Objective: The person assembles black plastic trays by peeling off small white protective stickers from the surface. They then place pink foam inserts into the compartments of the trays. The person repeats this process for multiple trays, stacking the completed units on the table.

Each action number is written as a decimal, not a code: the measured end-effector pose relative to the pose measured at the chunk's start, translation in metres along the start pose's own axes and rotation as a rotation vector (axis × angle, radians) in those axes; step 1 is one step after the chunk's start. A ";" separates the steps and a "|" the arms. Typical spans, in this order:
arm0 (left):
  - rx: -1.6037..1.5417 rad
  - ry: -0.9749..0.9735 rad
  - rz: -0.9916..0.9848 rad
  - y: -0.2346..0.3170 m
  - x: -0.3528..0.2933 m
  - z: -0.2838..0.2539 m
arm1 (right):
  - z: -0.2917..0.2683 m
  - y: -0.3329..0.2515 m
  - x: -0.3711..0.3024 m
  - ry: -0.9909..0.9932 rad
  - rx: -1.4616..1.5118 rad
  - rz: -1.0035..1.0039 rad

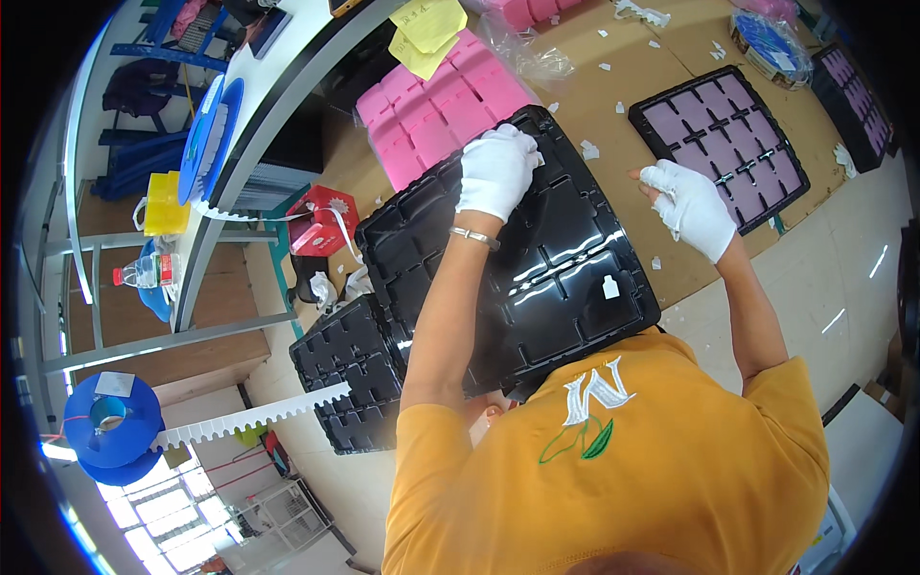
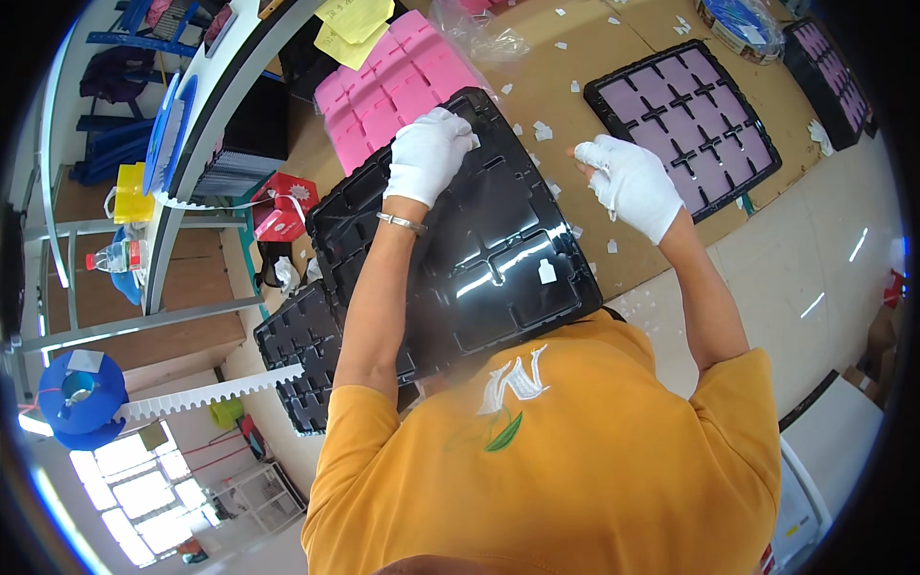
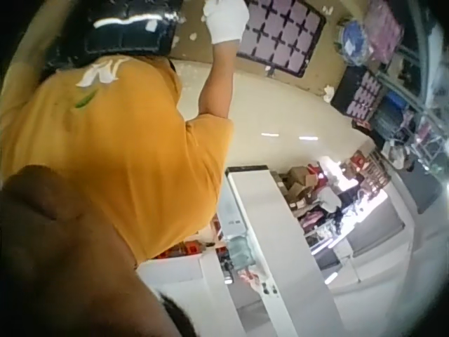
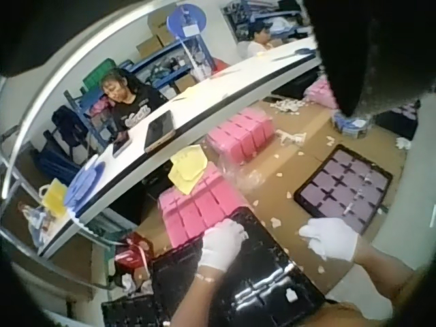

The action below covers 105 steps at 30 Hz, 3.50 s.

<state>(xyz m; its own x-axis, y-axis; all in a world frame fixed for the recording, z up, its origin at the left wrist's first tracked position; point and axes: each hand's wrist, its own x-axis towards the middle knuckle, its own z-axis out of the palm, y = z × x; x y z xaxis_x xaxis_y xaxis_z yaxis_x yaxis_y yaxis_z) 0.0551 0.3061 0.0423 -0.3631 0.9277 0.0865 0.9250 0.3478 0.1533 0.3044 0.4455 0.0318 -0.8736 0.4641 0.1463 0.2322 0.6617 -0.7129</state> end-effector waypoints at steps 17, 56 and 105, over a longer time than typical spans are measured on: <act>-0.098 -0.005 -0.080 0.002 0.000 0.000 | 0.011 0.023 -0.002 0.025 0.017 -0.066; 0.442 0.459 -0.493 -0.119 -0.139 -0.071 | 0.000 0.049 -0.032 0.053 0.115 -0.055; -0.225 -0.009 0.094 0.125 -0.118 -0.003 | 0.006 0.040 -0.063 0.094 0.035 -0.004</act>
<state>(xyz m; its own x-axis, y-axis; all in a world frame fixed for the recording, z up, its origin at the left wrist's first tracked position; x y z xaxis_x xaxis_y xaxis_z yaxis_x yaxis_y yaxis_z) 0.2135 0.2394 0.0538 -0.2748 0.9561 0.1019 0.9058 0.2219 0.3609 0.3664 0.4391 -0.0095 -0.8300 0.5157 0.2123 0.2119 0.6438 -0.7353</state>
